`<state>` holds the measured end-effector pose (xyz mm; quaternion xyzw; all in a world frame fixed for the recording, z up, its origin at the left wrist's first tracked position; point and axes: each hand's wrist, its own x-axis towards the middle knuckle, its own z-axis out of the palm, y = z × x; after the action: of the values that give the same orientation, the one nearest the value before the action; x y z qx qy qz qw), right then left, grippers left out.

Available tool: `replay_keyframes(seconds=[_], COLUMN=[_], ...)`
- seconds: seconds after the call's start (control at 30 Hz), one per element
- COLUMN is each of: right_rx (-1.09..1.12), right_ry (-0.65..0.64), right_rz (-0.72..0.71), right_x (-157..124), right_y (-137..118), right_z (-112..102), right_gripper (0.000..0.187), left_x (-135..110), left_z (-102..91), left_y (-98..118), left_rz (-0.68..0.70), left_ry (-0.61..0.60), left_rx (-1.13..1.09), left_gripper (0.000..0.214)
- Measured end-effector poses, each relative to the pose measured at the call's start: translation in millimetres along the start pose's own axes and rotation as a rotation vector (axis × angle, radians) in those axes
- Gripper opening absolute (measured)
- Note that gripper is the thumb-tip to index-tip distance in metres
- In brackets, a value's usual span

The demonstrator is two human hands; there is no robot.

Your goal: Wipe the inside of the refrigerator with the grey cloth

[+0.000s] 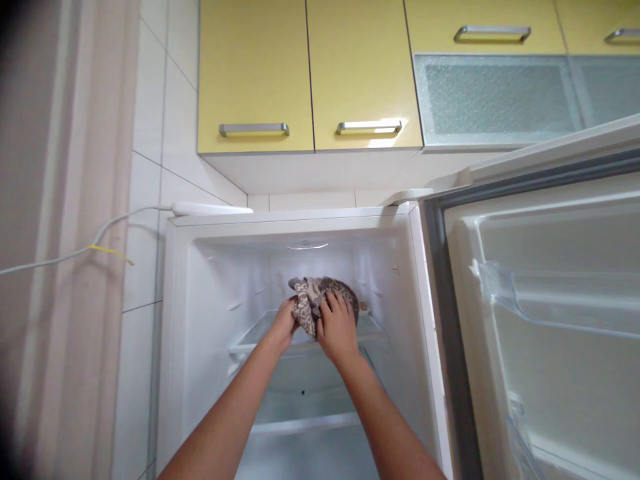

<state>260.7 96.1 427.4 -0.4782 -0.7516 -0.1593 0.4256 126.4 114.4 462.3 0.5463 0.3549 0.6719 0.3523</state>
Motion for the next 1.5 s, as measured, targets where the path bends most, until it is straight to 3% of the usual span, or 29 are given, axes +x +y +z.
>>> replay_keyframes(seconds=[0.07,0.13,0.27,0.4,0.47,0.63,0.8,0.97,1.17,1.37,1.5], right_rx=[-0.005,-0.001,-0.016,-0.045,-0.038,0.018,0.088,0.113,0.074,-0.033,-0.090], right_ry=[-0.232,-0.350,-0.429,-0.490,-0.543,-0.614,-0.628,-0.631,-0.608,-0.543,-0.471], right_rz=[0.031,0.030,0.070,0.082,0.054,-0.053,-0.178,-0.228,-0.188,0.021,0.121], right_x=[8.3,15.0,32.0,42.8,44.2,48.9,59.9,64.7,49.2,16.3,-4.1], right_y=[8.4,15.4,23.4,21.4,13.8,-30.7,-81.1,-90.4,-59.5,24.0,66.5], right_z=[5.5,11.5,23.3,37.7,45.4,63.8,82.5,87.2,64.6,16.9,-0.9], right_gripper=[0.043,0.051,0.057,0.054,0.056,0.060,0.061,0.062,0.062,0.059,0.059], left_x=[1.0,-10.5,-48.2,-73.2,-77.8,-76.7,-77.3,-81.6,-84.6,-88.2,-89.1], left_z=[-25.8,-56.6,-107.2,-134.9,-143.1,-153.5,-153.4,-150.3,-153.9,-148.9,-145.5], left_y=[-4.2,-9.9,-27.2,-58.2,-75.8,-104.2,-104.9,-99.6,-89.6,-80.6,-78.0], left_rz=[0.055,0.109,0.202,0.445,0.590,0.771,0.778,0.794,0.781,0.768,0.743], left_ry=[0.094,0.168,0.210,0.160,0.146,0.201,0.257,0.319,0.272,0.265,0.270], left_rx=[0.244,0.463,0.759,1.169,1.352,1.471,1.591,1.698,1.718,1.711,1.720], left_gripper=[0.021,0.016,0.019,0.041,0.052,0.059,0.051,0.048,0.050,0.057,0.056])
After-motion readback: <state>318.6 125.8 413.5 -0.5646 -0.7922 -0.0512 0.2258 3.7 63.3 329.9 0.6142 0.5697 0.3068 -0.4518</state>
